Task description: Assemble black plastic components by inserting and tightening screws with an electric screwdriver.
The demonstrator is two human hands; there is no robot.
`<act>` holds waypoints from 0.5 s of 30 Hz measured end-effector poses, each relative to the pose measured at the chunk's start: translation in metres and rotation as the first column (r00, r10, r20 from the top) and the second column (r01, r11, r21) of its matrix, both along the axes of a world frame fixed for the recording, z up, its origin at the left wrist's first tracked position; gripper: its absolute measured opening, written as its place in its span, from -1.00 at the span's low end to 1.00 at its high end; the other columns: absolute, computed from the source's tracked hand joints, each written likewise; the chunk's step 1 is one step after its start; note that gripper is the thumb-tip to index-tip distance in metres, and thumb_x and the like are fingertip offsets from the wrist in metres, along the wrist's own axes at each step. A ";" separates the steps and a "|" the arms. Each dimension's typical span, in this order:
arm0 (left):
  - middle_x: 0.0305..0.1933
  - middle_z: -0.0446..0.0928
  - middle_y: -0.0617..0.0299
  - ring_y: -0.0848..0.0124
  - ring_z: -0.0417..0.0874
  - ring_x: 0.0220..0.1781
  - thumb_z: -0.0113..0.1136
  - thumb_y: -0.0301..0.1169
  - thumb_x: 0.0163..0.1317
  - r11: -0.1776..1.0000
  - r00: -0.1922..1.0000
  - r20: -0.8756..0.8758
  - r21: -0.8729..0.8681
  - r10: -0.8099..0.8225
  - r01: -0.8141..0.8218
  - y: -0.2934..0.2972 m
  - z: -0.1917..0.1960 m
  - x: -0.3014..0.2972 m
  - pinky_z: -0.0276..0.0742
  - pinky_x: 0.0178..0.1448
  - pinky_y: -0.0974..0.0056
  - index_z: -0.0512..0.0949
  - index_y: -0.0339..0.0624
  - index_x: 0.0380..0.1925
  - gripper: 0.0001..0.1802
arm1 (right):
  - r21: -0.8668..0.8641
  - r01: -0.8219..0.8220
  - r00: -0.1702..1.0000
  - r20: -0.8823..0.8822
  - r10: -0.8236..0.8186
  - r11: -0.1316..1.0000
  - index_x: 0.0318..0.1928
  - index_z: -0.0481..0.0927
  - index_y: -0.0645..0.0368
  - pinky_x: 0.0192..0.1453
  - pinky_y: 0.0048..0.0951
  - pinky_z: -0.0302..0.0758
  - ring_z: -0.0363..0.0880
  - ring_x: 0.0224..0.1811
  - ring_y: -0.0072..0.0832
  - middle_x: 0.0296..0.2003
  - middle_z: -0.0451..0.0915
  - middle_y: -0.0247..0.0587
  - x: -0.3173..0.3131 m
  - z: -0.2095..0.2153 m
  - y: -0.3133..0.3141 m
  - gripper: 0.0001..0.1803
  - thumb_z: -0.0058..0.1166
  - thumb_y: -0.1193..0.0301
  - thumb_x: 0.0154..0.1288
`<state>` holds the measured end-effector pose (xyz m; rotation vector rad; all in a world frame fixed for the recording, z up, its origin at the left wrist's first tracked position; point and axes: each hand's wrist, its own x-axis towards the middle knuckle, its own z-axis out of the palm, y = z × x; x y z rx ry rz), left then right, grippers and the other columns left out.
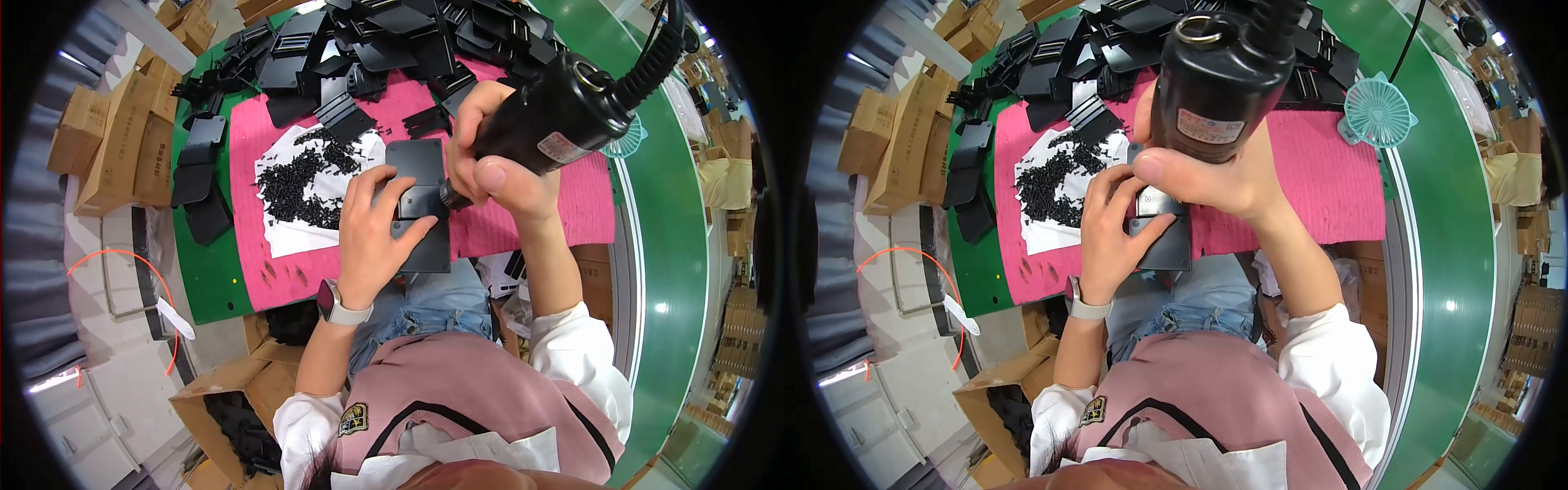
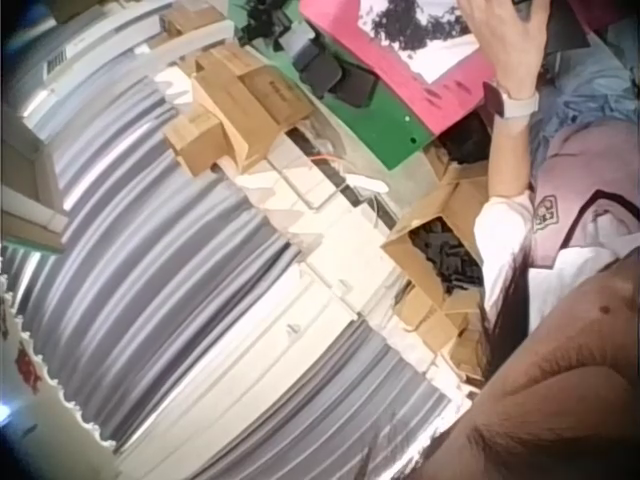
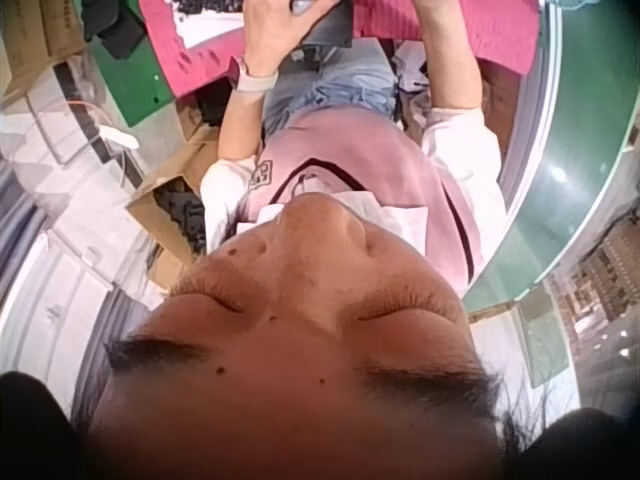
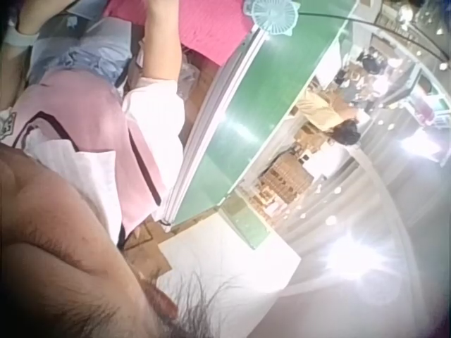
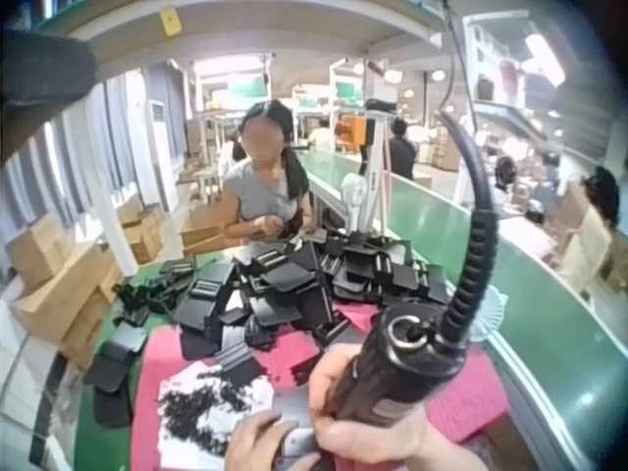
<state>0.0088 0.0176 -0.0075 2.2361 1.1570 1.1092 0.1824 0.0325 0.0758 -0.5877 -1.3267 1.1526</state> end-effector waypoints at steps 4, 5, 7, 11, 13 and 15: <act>-0.02 0.43 0.04 0.08 0.46 -0.02 0.45 -0.30 -0.13 1.000 1.000 0.002 0.005 0.000 0.000 0.000 -0.001 0.000 0.43 0.04 0.10 0.54 -0.25 -0.16 -0.50 | 0.035 -0.039 0.999 -0.013 0.040 0.999 -0.36 0.30 0.23 -0.71 -0.63 0.19 0.23 -0.78 -0.65 -0.71 0.33 -0.36 0.000 -0.005 0.003 -0.54 0.31 0.22 0.03; -0.02 0.43 0.04 0.08 0.46 -0.02 0.45 -0.30 -0.13 1.000 1.000 0.003 -0.001 0.000 0.000 0.000 -0.001 0.001 0.43 0.04 0.10 0.54 -0.26 -0.16 -0.50 | 0.033 -0.039 0.999 -0.014 0.040 0.999 -0.36 0.30 0.23 -0.71 -0.63 0.19 0.23 -0.78 -0.65 -0.71 0.33 -0.36 -0.001 -0.005 0.003 -0.54 0.31 0.22 0.03; -0.02 0.43 0.04 0.08 0.46 -0.02 0.45 -0.30 -0.13 1.000 1.000 0.003 -0.008 -0.002 0.002 0.000 0.000 0.001 0.43 0.04 0.10 0.55 -0.26 -0.16 -0.50 | 0.013 -0.058 0.998 -0.032 0.058 0.998 -0.36 0.30 0.24 -0.72 -0.63 0.18 0.24 -0.79 -0.65 -0.72 0.33 -0.36 -0.001 -0.004 0.004 -0.54 0.32 0.23 0.02; -0.03 0.43 0.04 0.09 0.46 -0.02 0.45 -0.30 -0.12 1.000 1.000 0.002 -0.019 -0.004 0.004 0.002 0.000 0.001 0.43 0.04 0.11 0.55 -0.26 -0.16 -0.51 | -0.020 -0.077 0.997 -0.021 0.077 0.997 -0.37 0.30 0.23 -0.71 -0.63 0.19 0.25 -0.78 -0.65 -0.72 0.32 -0.35 0.001 -0.004 0.007 -0.56 0.31 0.25 0.01; -0.03 0.44 0.04 0.09 0.46 -0.02 0.44 -0.30 -0.12 1.000 1.000 0.002 -0.017 -0.006 0.006 0.004 0.001 0.002 0.43 0.03 0.11 0.55 -0.26 -0.16 -0.51 | -0.011 -0.046 0.998 -0.034 0.046 0.999 -0.38 0.31 0.25 -0.70 -0.62 0.20 0.26 -0.77 -0.63 -0.71 0.34 -0.33 0.001 -0.002 0.007 -0.58 0.30 0.28 0.02; -0.10 0.45 0.05 0.09 0.46 -0.05 0.44 -0.31 -0.13 1.000 1.000 0.015 0.005 -0.002 0.002 0.004 0.004 0.002 0.42 0.02 0.10 0.55 -0.27 -0.17 -0.52 | -0.005 -0.042 0.999 -0.003 0.042 0.999 -0.37 0.31 0.26 -0.67 -0.61 0.22 0.28 -0.74 -0.62 -0.70 0.35 -0.32 -0.001 -0.002 0.002 -0.59 0.29 0.31 0.01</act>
